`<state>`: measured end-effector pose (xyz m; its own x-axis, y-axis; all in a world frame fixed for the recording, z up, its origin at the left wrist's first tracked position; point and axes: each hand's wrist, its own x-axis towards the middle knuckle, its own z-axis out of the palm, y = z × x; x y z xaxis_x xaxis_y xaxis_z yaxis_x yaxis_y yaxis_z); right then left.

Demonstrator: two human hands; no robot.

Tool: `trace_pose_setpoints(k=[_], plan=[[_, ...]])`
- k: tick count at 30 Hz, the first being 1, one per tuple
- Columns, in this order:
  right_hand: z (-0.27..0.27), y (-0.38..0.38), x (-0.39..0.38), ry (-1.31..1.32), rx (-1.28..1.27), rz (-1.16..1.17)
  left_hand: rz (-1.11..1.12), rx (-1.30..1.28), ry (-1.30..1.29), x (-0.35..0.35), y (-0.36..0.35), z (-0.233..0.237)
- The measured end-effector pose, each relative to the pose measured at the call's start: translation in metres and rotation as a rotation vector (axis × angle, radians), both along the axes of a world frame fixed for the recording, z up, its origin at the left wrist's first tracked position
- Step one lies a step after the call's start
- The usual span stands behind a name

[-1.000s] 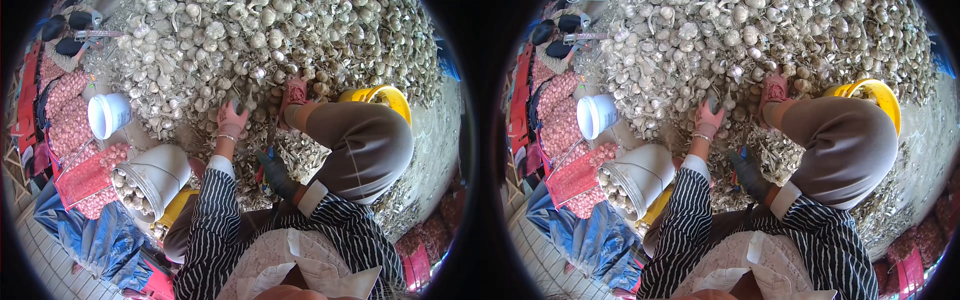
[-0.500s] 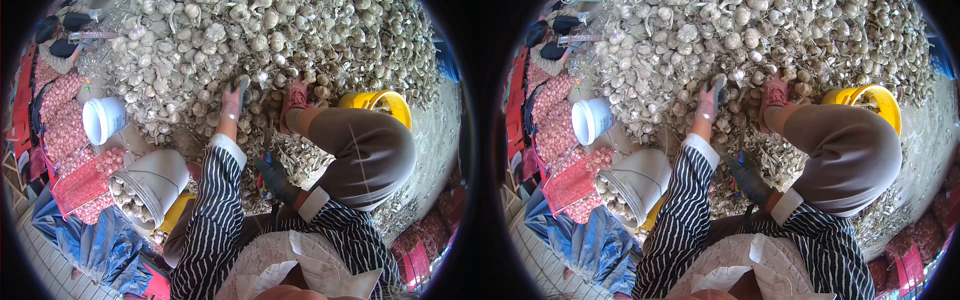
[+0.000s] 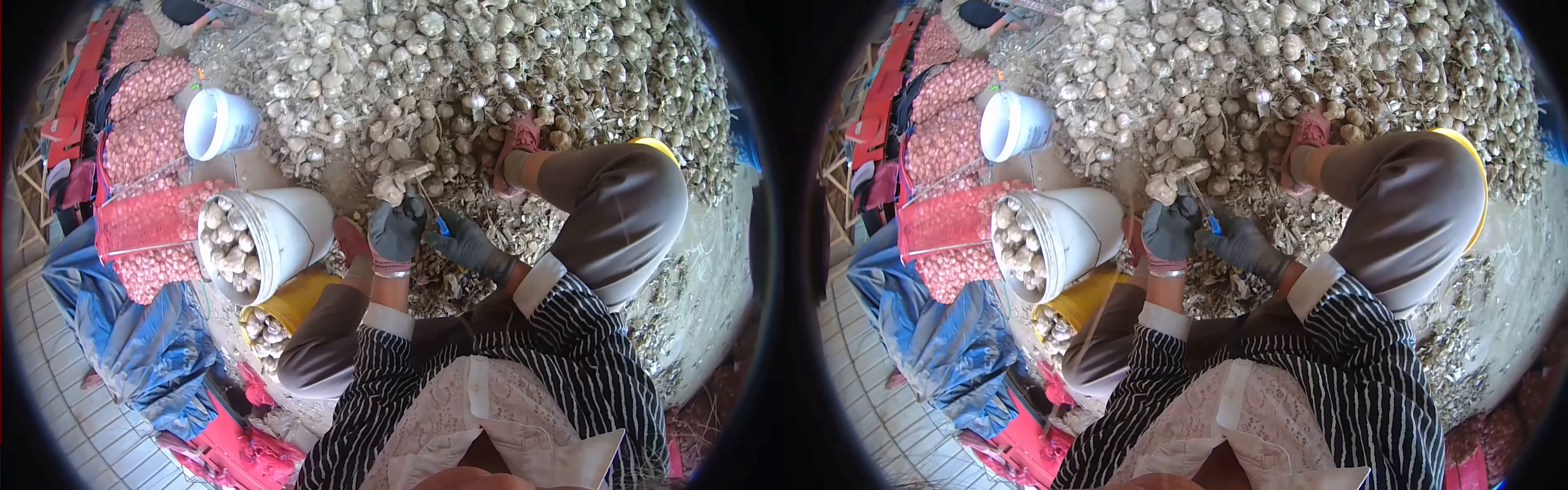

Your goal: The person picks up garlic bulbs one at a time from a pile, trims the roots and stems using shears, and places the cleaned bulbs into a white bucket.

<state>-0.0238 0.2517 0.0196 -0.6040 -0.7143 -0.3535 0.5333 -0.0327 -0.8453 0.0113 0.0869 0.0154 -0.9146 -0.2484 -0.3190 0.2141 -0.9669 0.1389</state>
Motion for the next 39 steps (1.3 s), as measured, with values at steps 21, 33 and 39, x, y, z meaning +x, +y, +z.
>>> trace_pose_setpoints(k=[21, 33, 39], plan=[[0.015, 0.014, 0.013, 0.712, 0.584, 0.326, -0.005, -0.965, -0.565, 0.077, -0.018, -0.019], [0.034, 0.030, 0.011, 1.232, 0.792, 0.535, -0.169, -1.695, -0.743, 0.079, 0.006, -0.009], [0.024, 0.041, 0.018, 1.191, 0.719, 0.581, -0.414, -1.950, -0.777, 0.084, 0.007, 0.018]])
